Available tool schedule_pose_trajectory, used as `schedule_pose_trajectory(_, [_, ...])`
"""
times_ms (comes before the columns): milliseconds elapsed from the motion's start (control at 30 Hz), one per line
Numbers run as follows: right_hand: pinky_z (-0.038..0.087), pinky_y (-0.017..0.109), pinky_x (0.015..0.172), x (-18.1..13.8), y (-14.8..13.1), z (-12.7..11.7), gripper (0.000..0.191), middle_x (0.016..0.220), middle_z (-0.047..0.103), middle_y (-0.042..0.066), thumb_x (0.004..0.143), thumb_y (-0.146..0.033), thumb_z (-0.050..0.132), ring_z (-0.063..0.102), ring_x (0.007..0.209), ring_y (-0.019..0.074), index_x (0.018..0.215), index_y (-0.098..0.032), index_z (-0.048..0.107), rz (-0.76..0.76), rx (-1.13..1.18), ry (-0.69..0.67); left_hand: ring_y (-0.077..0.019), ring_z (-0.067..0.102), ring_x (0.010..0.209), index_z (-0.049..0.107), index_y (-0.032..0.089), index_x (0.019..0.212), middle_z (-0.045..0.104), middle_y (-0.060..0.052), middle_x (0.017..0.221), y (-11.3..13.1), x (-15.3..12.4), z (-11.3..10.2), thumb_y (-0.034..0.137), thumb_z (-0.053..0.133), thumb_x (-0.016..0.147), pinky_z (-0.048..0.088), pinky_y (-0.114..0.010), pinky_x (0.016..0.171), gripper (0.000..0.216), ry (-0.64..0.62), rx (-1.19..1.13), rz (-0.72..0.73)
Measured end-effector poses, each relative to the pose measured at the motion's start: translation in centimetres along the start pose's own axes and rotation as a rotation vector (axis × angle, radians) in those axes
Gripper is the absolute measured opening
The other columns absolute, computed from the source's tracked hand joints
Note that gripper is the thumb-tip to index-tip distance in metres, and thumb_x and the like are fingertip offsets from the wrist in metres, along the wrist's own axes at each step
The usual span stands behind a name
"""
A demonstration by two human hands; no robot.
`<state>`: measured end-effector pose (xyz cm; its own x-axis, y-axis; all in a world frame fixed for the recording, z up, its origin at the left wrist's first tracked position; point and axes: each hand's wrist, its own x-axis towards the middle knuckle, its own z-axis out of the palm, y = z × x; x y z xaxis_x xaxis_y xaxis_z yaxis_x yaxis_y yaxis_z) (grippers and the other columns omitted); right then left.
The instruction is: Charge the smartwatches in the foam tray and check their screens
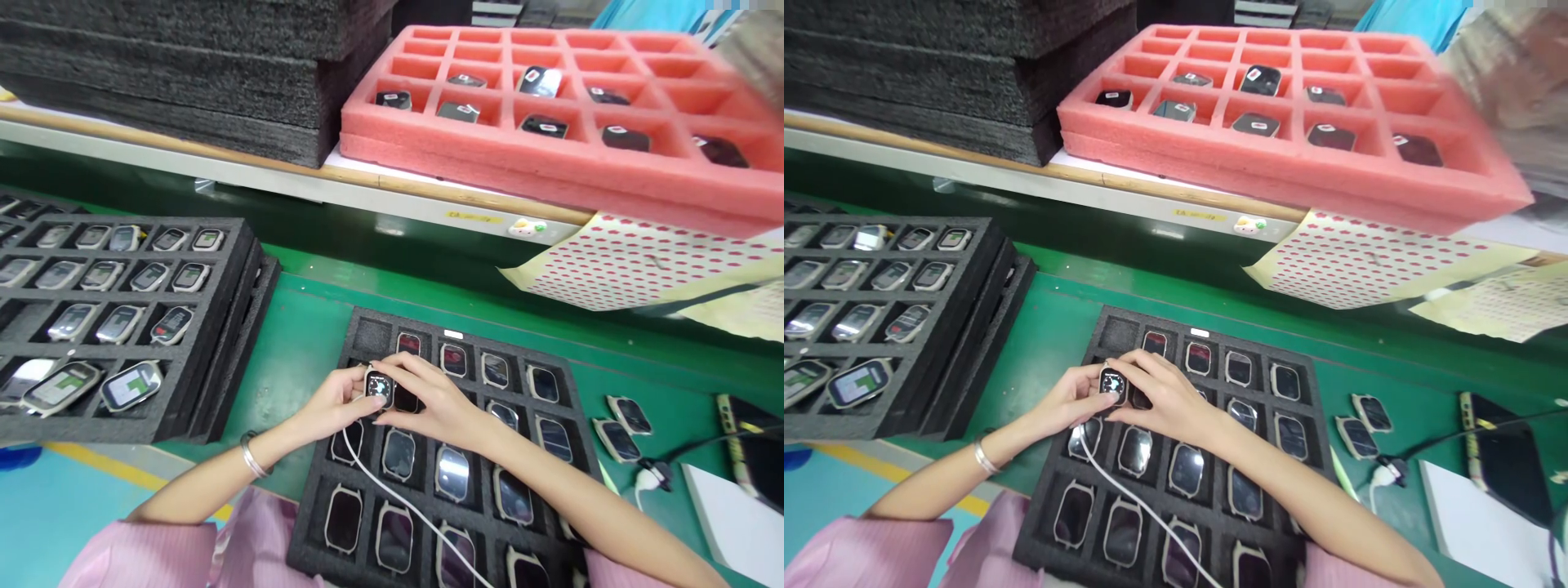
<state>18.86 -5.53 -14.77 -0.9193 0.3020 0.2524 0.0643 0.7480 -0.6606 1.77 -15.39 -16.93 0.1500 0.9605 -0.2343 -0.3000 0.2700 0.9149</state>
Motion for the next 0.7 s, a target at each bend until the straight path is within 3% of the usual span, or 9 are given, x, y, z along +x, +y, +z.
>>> schedule_pose_trajectory(133, [0.052,0.043,0.084,-0.1,-0.2,0.1,0.05,0.107,0.059,0.011,0.087,-0.039,0.062,0.058,0.097,0.0241,0.13,-0.018,0.048,0.009,-0.105,0.014,-0.0104,0.045,0.059,0.06,0.013,0.098,0.054,0.001,0.072,-0.4,0.0,-0.1,0.041,0.071,0.076,0.032,-0.022,0.054,0.038,-0.015,-0.004,0.002])
schedule_pose_trajectory(500, [0.053,0.04,0.082,-0.1,-0.3,0.5,0.048,0.106,0.061,0.01,0.084,-0.036,0.066,0.06,0.095,0.0231,0.125,-0.017,0.051,-0.03,-0.086,0.071,-0.0127,0.048,0.066,0.058,0.011,0.096,0.053,-0.001,0.077,-0.5,-0.1,-0.1,0.04,0.069,0.078,0.037,-0.024,0.061,0.036,-0.028,0.051,0.042])
schedule_pose_trajectory(700, [0.048,0.041,0.09,0.6,0.0,-1.2,0.043,0.111,0.056,0.01,0.084,-0.034,0.066,0.055,0.105,0.0237,0.123,-0.02,0.052,0.019,0.01,0.027,-0.0097,0.043,0.062,0.053,0.013,0.107,0.051,0.0,0.083,-0.8,0.0,-0.1,0.036,0.071,0.077,0.035,-0.022,0.057,0.042,-0.014,0.152,0.071])
